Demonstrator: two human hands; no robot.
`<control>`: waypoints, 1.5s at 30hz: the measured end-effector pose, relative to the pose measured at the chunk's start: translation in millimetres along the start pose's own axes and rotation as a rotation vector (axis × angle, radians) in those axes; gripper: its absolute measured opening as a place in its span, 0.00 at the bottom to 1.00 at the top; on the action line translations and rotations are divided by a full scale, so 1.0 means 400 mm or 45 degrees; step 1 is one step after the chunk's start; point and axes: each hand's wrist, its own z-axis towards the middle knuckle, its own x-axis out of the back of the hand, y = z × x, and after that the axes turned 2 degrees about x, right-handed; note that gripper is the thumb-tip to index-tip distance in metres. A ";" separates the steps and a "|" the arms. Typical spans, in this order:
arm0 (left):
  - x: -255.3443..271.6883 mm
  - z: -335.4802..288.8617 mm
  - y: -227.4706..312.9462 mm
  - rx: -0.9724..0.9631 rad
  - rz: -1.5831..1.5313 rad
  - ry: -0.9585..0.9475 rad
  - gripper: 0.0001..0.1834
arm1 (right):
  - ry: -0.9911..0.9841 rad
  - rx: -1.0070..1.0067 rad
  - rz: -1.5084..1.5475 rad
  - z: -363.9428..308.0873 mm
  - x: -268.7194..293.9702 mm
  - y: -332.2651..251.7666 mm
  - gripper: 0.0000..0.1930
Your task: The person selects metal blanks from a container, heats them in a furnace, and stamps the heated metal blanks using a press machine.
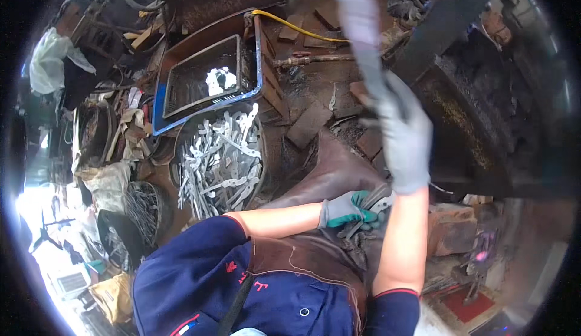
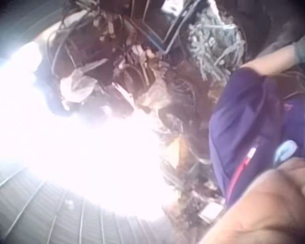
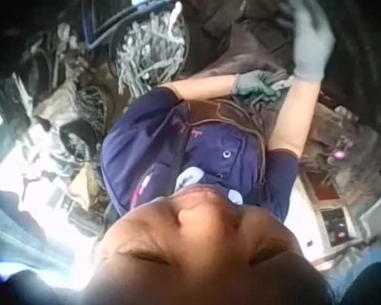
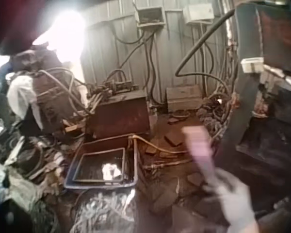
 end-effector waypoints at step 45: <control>0.006 0.017 0.010 0.159 0.021 0.158 0.15 | 0.689 -0.162 -0.102 0.129 0.629 0.018 0.15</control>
